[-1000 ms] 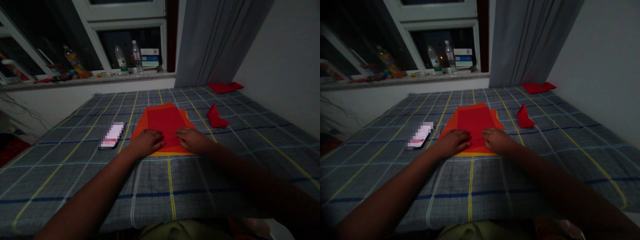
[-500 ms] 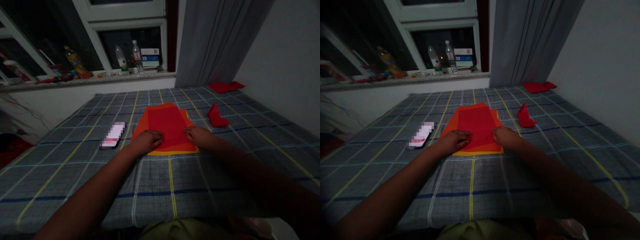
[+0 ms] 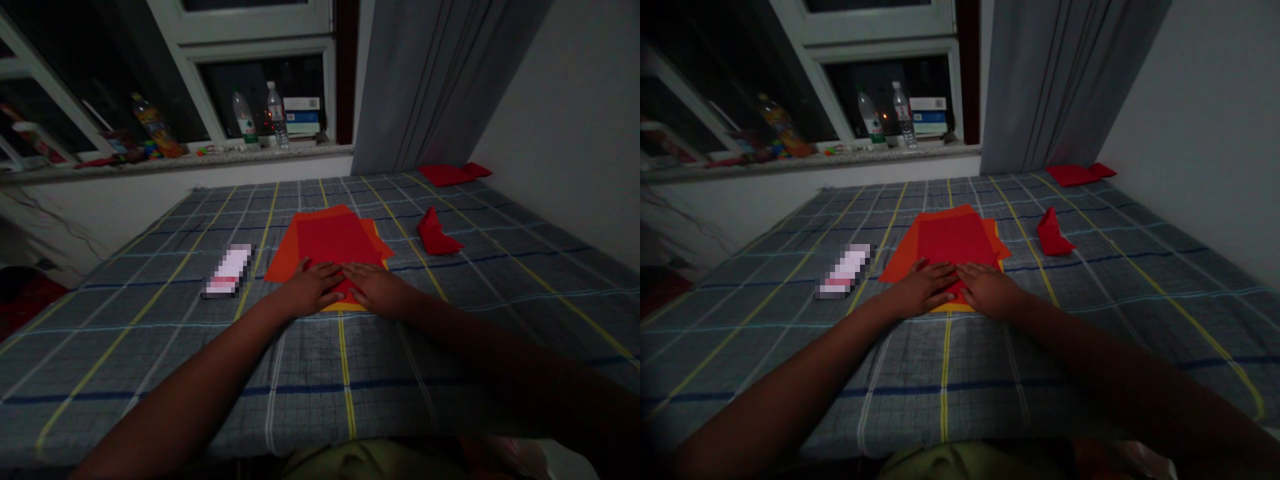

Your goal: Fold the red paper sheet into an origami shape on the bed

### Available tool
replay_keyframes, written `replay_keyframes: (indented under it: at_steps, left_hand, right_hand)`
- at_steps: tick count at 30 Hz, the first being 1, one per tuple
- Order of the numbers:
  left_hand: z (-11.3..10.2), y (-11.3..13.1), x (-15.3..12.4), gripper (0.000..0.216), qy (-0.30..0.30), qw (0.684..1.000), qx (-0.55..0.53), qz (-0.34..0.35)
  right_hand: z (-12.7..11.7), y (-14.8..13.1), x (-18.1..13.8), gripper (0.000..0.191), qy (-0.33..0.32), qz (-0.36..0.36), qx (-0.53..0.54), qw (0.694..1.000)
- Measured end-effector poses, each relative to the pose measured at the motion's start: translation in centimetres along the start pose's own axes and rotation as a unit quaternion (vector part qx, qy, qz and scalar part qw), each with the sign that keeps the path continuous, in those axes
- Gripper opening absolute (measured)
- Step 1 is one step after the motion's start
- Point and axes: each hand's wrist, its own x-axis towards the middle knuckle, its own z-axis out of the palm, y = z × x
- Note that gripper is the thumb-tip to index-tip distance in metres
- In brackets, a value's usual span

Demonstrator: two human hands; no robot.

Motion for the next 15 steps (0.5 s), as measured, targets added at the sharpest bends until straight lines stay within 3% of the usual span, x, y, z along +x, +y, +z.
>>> replay_keyframes:
  at_steps: [5,9,15]
  left_hand:
    - [-0.8,0.0,-0.4,0.059,-0.032,0.999,0.011,-0.014]
    - [-2.1,0.0,-1.2,0.056,-0.062,0.996,0.013,-0.063]
    - [-3.2,-0.2,-2.0,0.054,-0.061,0.993,0.000,-0.105]
  right_hand:
    - [0.0,-0.2,0.0,0.054,-0.030,0.020,-0.007,0.999]
    - [-0.2,0.0,-0.1,0.054,-0.029,0.027,-0.013,0.999]
    - [0.0,0.2,0.0,0.054,-0.038,0.028,-0.016,0.999]
